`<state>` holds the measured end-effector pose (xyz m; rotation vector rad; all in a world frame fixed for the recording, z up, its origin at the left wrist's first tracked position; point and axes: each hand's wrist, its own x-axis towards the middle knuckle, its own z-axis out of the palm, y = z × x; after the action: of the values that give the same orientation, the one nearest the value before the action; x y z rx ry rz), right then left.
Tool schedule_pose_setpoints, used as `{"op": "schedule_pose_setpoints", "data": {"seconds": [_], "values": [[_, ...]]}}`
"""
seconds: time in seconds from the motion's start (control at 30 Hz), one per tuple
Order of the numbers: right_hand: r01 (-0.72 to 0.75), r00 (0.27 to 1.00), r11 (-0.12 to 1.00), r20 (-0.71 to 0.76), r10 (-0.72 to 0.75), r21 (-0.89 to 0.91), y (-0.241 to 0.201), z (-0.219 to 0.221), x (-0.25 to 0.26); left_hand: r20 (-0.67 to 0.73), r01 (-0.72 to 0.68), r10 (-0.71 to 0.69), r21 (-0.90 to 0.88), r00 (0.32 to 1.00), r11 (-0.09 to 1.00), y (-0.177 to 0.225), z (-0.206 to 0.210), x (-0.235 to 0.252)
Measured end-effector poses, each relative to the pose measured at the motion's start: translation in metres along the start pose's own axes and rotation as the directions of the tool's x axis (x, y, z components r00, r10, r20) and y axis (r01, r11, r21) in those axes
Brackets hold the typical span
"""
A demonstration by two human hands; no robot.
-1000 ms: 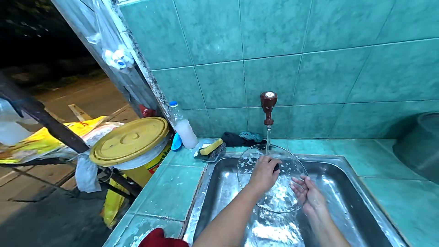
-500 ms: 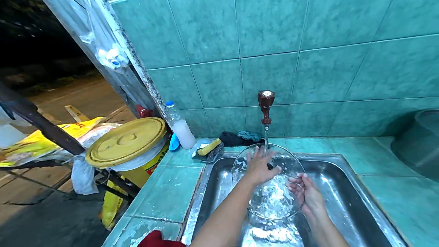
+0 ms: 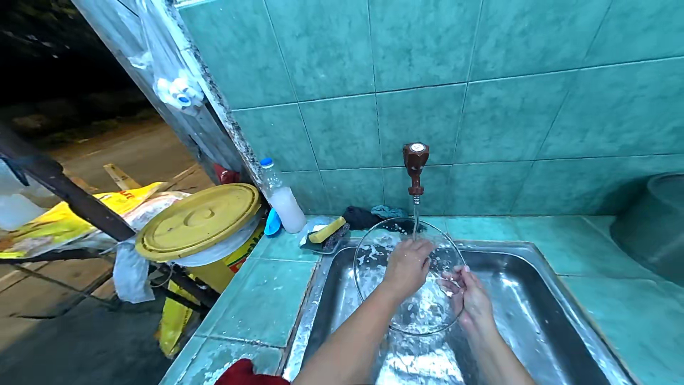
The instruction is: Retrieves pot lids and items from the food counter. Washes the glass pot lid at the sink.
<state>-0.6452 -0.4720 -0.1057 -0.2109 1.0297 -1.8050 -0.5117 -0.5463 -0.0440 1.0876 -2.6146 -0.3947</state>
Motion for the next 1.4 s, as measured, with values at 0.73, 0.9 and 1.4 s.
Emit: {"op": "schedule_pose_setpoints", "data": {"seconds": [0.73, 0.9, 1.4], "values": [[0.002, 1.000, 0.993, -0.017, -0.004, -0.118, -0.024, -0.019, -0.006, -0.040, -0.032, 0.021, -0.277, 0.999, 0.960, -0.015, 0.017, -0.024], [-0.016, 0.999, 0.994, -0.048, 0.011, -0.109, -0.023, -0.017, -0.007, -0.039, -0.008, -0.004, -0.312, 0.999, 0.950, -0.008, 0.010, -0.014], [0.118, 0.993, 0.989, 0.020, -0.116, -0.093, -0.022, -0.011, 0.006, -0.029, -0.124, 0.123, -0.026, 0.992, 0.992, -0.025, 0.006, -0.044]]}}
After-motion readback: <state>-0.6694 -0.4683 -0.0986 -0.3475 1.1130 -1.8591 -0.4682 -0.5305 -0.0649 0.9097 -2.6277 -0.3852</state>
